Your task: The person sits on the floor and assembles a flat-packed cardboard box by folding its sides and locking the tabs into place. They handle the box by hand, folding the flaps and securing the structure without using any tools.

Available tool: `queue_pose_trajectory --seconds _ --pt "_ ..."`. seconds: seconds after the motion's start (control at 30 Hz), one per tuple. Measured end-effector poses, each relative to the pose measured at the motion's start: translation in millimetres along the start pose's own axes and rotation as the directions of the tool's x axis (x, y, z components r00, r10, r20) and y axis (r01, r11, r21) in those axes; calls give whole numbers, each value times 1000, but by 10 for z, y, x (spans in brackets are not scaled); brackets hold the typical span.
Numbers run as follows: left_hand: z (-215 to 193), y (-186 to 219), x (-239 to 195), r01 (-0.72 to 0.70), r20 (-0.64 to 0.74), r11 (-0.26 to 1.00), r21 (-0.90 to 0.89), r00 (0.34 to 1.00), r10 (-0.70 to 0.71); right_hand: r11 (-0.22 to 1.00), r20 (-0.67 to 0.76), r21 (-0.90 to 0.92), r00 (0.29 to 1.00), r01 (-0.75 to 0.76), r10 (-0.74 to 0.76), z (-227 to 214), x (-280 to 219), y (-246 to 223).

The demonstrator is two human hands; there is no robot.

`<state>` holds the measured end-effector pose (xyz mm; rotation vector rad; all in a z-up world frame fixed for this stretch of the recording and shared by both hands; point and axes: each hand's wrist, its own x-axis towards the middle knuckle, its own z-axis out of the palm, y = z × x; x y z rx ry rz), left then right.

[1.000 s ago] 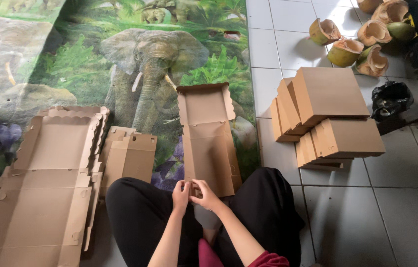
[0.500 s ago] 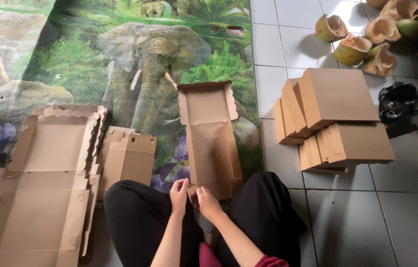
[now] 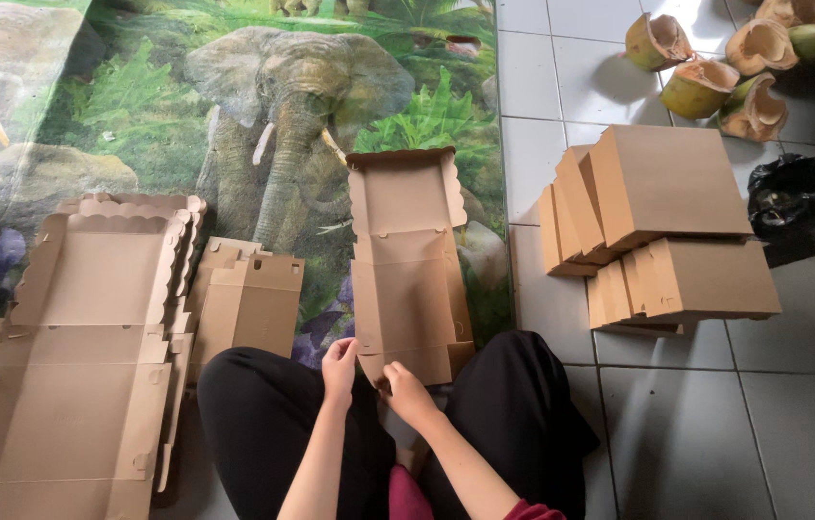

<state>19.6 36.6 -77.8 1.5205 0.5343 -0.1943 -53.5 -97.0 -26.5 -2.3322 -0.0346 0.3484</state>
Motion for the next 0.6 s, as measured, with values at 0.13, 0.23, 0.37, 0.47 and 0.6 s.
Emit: queue_pose_trajectory --seconds 0.13,0.23,0.37,0.47,0.6 --pt "-43 -111 164 13 -16 999 52 1000 -12 1000 -21 -8 1000 15 -15 -119 -14 -107" --pt "-57 -265 298 23 -53 998 58 998 -20 999 -22 21 999 35 -35 -156 -17 -75" --pt "-56 -27 142 35 -70 999 10 997 -35 986 -111 166 993 -12 31 -143 31 -10" --pt "-61 61 -9 -67 -25 998 12 997 67 952 -179 299 977 -59 117 -211 54 -101" --pt "-38 110 -126 -138 106 990 11 985 136 897 -251 435 945 -84 210 -309 123 -244"
